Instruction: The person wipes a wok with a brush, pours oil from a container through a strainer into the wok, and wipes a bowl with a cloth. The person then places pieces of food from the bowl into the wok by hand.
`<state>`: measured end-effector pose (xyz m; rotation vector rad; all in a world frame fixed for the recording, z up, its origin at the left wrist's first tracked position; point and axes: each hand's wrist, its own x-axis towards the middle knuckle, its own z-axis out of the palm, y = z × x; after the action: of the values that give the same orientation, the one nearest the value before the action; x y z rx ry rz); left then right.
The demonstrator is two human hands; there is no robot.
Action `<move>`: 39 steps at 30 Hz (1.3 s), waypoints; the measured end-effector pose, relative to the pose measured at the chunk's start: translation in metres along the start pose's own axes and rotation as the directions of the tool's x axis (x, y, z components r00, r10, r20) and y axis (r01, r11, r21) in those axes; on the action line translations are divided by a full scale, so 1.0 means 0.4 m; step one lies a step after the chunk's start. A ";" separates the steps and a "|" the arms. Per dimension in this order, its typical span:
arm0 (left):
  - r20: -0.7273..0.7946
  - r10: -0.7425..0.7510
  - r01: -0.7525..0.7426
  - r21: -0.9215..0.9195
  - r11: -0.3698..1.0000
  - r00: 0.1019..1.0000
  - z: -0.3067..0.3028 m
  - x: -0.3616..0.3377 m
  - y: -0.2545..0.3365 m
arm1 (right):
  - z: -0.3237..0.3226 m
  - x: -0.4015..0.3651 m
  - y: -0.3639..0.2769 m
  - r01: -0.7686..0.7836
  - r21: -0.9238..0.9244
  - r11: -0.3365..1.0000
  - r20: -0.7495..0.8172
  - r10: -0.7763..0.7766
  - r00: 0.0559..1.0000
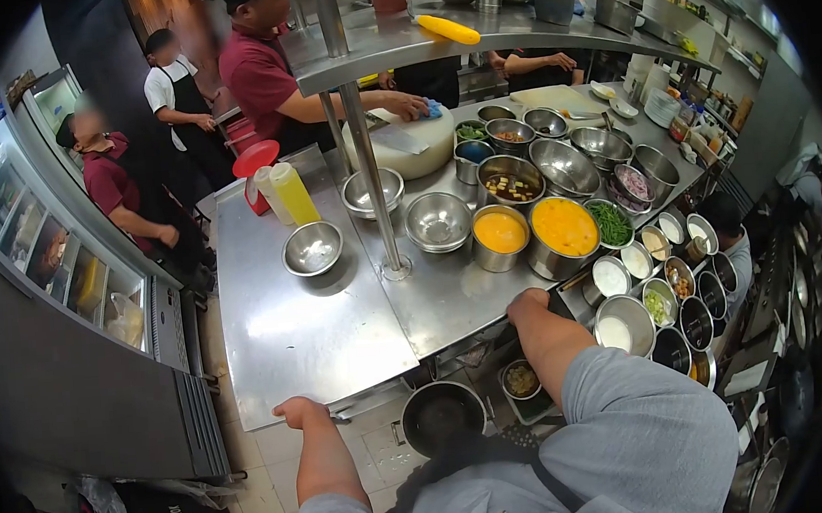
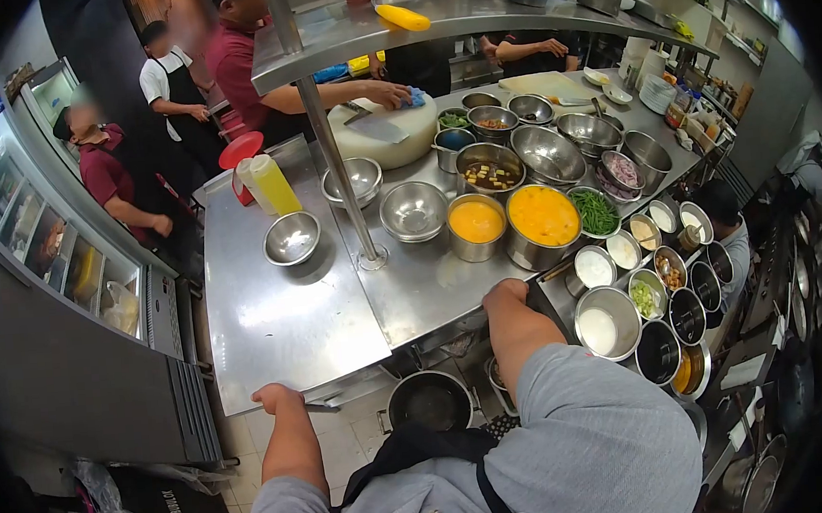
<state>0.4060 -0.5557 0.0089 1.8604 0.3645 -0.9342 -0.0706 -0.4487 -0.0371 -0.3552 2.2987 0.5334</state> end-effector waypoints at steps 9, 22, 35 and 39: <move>-0.005 -0.008 0.008 -0.009 1.000 1.000 -0.003 -0.008 0.003 | 0.024 0.067 -0.002 0.056 0.068 0.996 -0.081 -0.050 0.995; -0.007 -0.014 0.013 -0.025 1.000 1.000 0.010 0.036 -0.008 | 0.068 0.223 -0.043 -0.076 0.231 0.970 -0.028 0.085 0.996; -0.092 -0.015 0.019 0.036 0.999 0.996 0.016 0.014 -0.002 | 0.002 0.000 0.010 0.079 -0.037 0.996 -0.035 -0.080 0.996; -0.148 -0.048 0.051 0.015 0.999 0.988 0.041 0.066 -0.007 | -0.029 -0.068 0.024 0.159 -0.227 0.961 -0.036 -0.171 0.985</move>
<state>0.4145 -0.5727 -0.0160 1.9508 0.4960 -0.8373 -0.0627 -0.4432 -0.0075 -0.6728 2.2407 0.7059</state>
